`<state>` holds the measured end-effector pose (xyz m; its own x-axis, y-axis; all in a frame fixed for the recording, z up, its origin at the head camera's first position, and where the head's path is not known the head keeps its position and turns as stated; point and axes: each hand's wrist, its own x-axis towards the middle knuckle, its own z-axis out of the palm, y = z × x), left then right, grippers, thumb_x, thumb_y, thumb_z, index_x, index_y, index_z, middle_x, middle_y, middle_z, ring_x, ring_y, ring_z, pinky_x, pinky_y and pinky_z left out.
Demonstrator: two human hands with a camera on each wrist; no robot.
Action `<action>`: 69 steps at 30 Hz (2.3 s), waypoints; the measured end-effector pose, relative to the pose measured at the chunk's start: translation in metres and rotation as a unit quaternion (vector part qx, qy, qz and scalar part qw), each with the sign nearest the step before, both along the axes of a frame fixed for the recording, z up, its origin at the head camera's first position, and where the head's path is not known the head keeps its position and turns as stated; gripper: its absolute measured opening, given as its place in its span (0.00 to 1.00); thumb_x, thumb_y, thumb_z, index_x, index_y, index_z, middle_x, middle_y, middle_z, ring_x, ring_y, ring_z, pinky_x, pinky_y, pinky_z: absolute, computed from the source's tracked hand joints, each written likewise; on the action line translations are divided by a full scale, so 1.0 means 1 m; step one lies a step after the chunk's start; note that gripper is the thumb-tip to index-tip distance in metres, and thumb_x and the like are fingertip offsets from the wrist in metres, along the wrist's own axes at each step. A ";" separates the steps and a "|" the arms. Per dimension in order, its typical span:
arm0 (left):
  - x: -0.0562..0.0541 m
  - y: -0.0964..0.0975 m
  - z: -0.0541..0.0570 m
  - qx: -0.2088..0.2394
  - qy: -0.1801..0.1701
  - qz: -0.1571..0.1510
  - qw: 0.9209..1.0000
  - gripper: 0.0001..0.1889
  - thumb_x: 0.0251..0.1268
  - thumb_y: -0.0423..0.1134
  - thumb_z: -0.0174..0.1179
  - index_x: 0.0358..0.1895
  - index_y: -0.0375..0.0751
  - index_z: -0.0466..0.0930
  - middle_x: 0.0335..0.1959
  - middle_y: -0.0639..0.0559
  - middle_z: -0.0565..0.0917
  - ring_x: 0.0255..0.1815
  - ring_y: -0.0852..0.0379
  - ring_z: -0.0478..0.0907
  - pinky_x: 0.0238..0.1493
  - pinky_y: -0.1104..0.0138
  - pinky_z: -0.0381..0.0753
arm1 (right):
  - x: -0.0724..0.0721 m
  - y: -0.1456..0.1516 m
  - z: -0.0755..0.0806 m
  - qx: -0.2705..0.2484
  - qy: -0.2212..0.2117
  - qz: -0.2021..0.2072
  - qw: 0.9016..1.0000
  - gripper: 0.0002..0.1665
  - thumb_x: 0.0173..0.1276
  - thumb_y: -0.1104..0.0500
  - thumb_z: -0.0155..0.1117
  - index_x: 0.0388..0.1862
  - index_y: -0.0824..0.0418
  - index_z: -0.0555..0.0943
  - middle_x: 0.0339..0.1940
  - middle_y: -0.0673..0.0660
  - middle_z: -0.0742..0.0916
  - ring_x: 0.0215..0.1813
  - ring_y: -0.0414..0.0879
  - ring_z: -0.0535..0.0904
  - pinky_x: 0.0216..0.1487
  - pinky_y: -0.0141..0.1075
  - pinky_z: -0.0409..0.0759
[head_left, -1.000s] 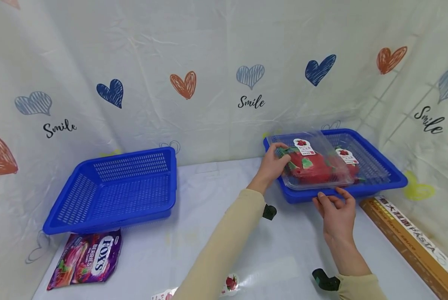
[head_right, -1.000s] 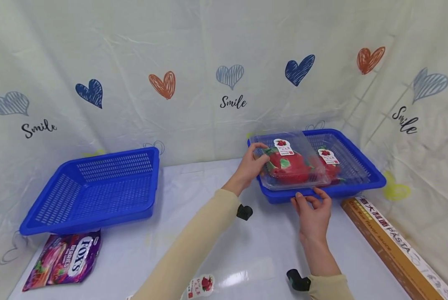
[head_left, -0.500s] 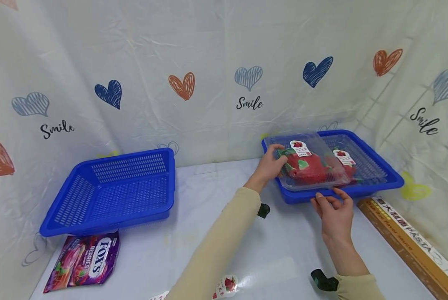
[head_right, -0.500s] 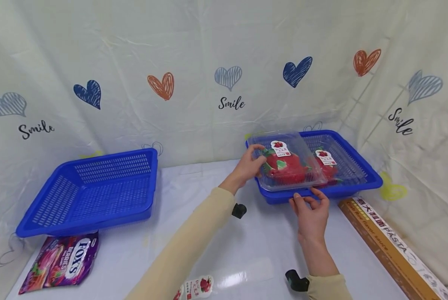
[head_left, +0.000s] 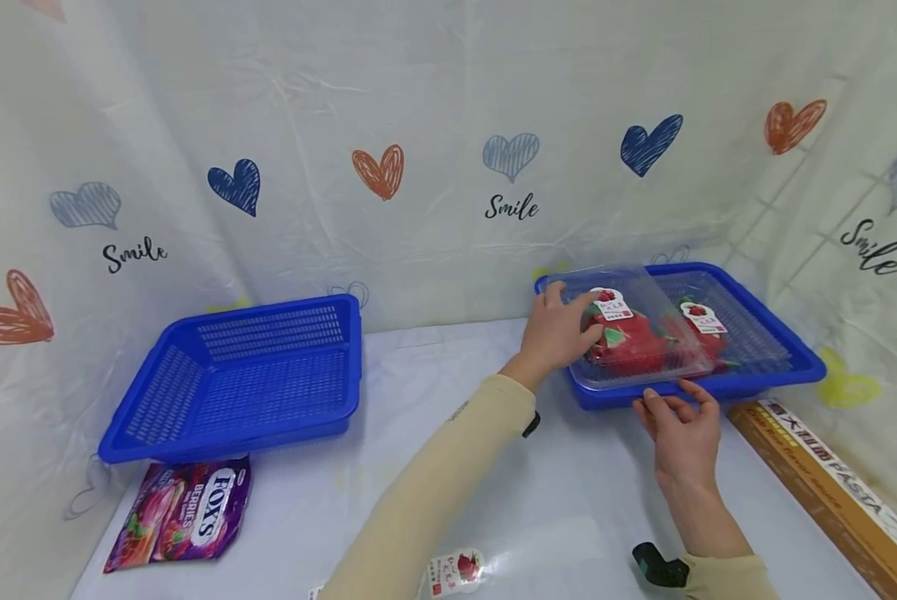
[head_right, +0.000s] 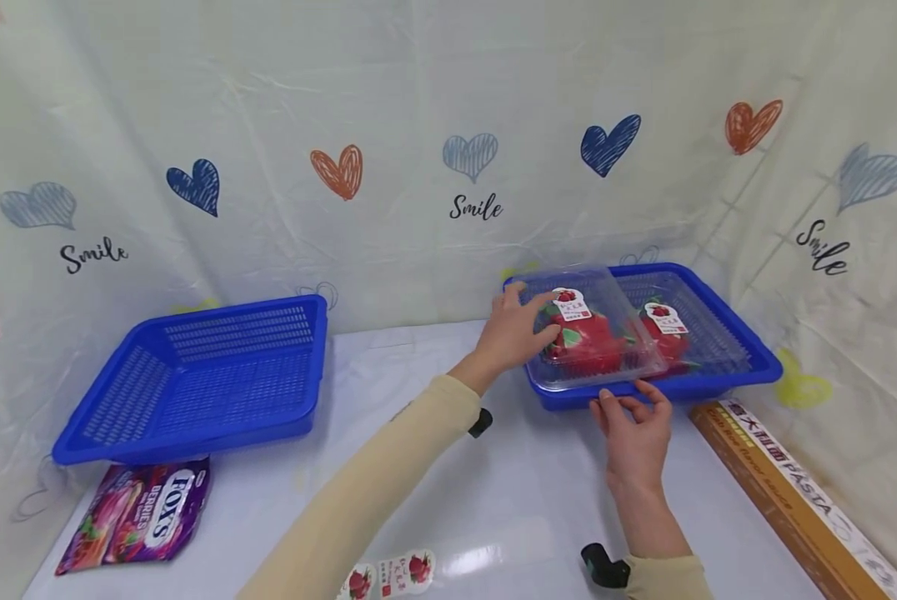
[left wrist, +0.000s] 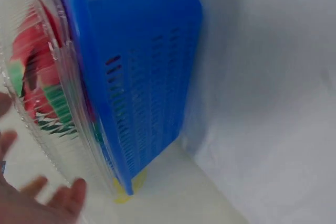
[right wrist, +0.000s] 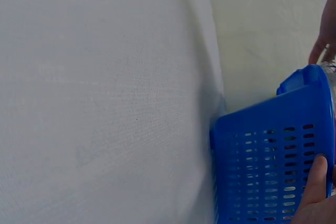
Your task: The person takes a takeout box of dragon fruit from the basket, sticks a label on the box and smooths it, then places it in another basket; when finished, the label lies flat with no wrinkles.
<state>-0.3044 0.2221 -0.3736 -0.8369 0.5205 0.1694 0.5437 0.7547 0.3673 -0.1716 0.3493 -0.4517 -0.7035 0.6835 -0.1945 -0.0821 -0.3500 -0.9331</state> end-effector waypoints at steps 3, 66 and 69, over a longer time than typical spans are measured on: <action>0.003 0.002 0.001 -0.065 0.048 -0.056 0.995 0.26 0.73 0.62 0.46 0.72 0.71 0.62 0.75 0.52 0.57 0.73 0.50 0.55 0.68 0.60 0.64 | 0.001 0.001 0.002 -0.006 0.003 0.001 1.000 0.38 0.62 0.60 0.71 0.64 0.46 0.60 0.42 0.53 0.78 0.38 0.39 0.84 0.37 0.29 0.82; -0.017 -0.014 -0.022 0.201 -0.107 -0.078 0.971 0.22 0.66 0.51 0.63 0.60 0.47 0.77 0.74 0.50 0.61 0.74 0.53 0.58 0.68 0.61 0.65 | 0.003 0.005 0.004 -0.048 0.044 -0.011 0.998 0.44 0.59 0.65 0.72 0.62 0.45 0.53 0.35 0.53 0.78 0.34 0.42 0.85 0.37 0.33 0.83; -0.020 -0.014 -0.023 0.200 -0.122 -0.072 0.969 0.23 0.66 0.51 0.63 0.60 0.45 0.77 0.74 0.51 0.60 0.75 0.54 0.57 0.68 0.62 0.65 | 0.003 0.006 0.003 -0.045 0.041 -0.009 0.998 0.44 0.59 0.64 0.72 0.62 0.45 0.53 0.35 0.53 0.79 0.34 0.42 0.85 0.37 0.32 0.83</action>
<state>-0.3243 0.2083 -0.3965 -0.8012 0.5680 0.1883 0.4927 0.4477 0.7462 -0.1688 0.3554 -0.4486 -0.7074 0.6788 -0.1970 -0.1649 -0.4296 -0.8878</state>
